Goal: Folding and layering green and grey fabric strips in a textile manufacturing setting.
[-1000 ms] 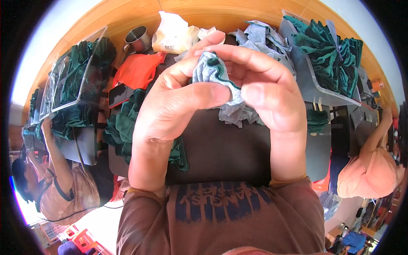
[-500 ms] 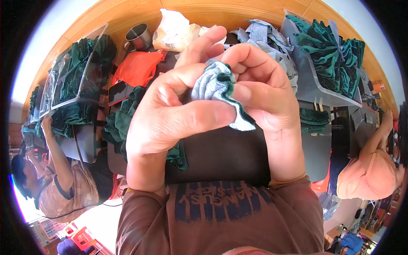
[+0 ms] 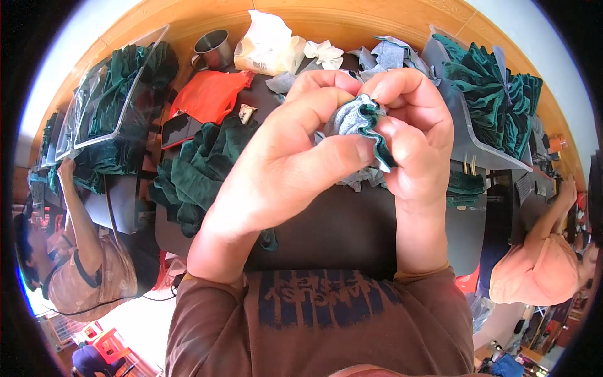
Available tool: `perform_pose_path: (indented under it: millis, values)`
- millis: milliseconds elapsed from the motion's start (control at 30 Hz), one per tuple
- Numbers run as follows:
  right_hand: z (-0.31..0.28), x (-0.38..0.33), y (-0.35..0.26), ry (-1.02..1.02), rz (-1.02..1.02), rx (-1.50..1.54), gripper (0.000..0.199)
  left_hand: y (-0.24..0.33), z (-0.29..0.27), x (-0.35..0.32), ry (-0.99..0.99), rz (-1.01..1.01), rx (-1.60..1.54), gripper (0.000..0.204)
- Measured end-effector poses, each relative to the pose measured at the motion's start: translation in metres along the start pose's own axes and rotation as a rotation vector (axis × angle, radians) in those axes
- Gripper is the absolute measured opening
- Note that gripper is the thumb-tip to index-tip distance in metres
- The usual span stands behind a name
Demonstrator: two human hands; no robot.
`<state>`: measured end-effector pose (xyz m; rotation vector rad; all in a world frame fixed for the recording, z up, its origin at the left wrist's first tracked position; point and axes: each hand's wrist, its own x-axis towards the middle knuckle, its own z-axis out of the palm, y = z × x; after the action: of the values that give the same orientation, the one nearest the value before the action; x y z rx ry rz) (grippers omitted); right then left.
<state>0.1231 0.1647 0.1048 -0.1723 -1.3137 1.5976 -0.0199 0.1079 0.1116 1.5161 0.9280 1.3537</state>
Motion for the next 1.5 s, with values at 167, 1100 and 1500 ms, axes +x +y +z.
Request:
perform_pose_path:
  millis: [167,1100,1500]
  values:
    - [0.002,-0.003,0.001,-0.020,-0.103,-0.129,0.019,-0.007,-0.005,0.003,-0.029,-0.036,-0.237,0.028]
    - [0.002,0.004,0.008,-0.143,-0.238,-0.422,0.031,-0.007,0.000,0.004,0.218,0.094,-0.056,0.017]
    - [-0.004,0.001,0.002,-0.010,-0.231,-0.349,0.024,0.002,0.007,0.004,0.081,0.022,-0.273,0.031]
